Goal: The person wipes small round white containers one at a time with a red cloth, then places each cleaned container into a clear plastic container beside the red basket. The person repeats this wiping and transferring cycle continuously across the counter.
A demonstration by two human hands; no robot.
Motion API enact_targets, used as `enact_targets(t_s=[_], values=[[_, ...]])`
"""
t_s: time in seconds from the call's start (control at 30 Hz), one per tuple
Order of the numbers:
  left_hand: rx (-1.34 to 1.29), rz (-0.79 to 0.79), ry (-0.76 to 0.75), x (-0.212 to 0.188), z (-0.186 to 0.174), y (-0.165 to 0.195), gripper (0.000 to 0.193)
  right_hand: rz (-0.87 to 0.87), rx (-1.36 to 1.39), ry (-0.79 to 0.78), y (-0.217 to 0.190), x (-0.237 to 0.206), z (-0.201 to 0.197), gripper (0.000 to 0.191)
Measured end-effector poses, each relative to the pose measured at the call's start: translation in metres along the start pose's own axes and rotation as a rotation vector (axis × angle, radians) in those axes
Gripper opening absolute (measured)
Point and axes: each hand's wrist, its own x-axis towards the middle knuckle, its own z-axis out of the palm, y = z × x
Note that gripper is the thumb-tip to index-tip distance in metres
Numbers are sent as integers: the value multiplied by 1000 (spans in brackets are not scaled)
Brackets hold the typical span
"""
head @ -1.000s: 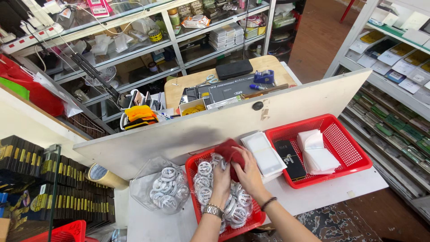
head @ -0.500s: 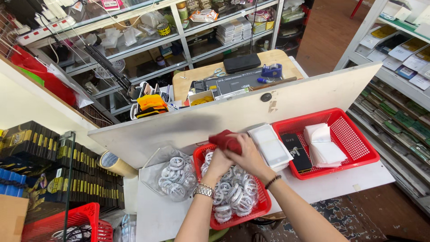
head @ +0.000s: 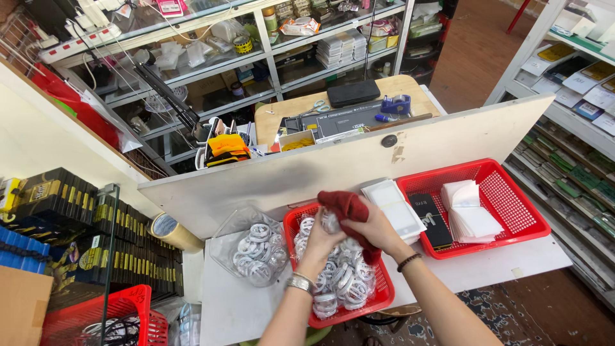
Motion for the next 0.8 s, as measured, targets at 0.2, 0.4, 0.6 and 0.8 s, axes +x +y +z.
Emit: enact_targets(t_s=[0.2, 0.4, 0.6, 0.8], values=[[-809, -238, -128, 12, 7, -16, 55, -293, -462, 318, -20, -13, 24, 59], [-642, -197, -200, 32, -19, -47, 33, -24, -6, 279, -12, -4, 31, 38], [-561, -158, -212, 21, 0, -41, 19, -119, -452, 424, 1, 26, 21, 38], [-515, -111, -302, 19, -1, 3, 28, 390, 348, 259, 27, 48, -23, 48]])
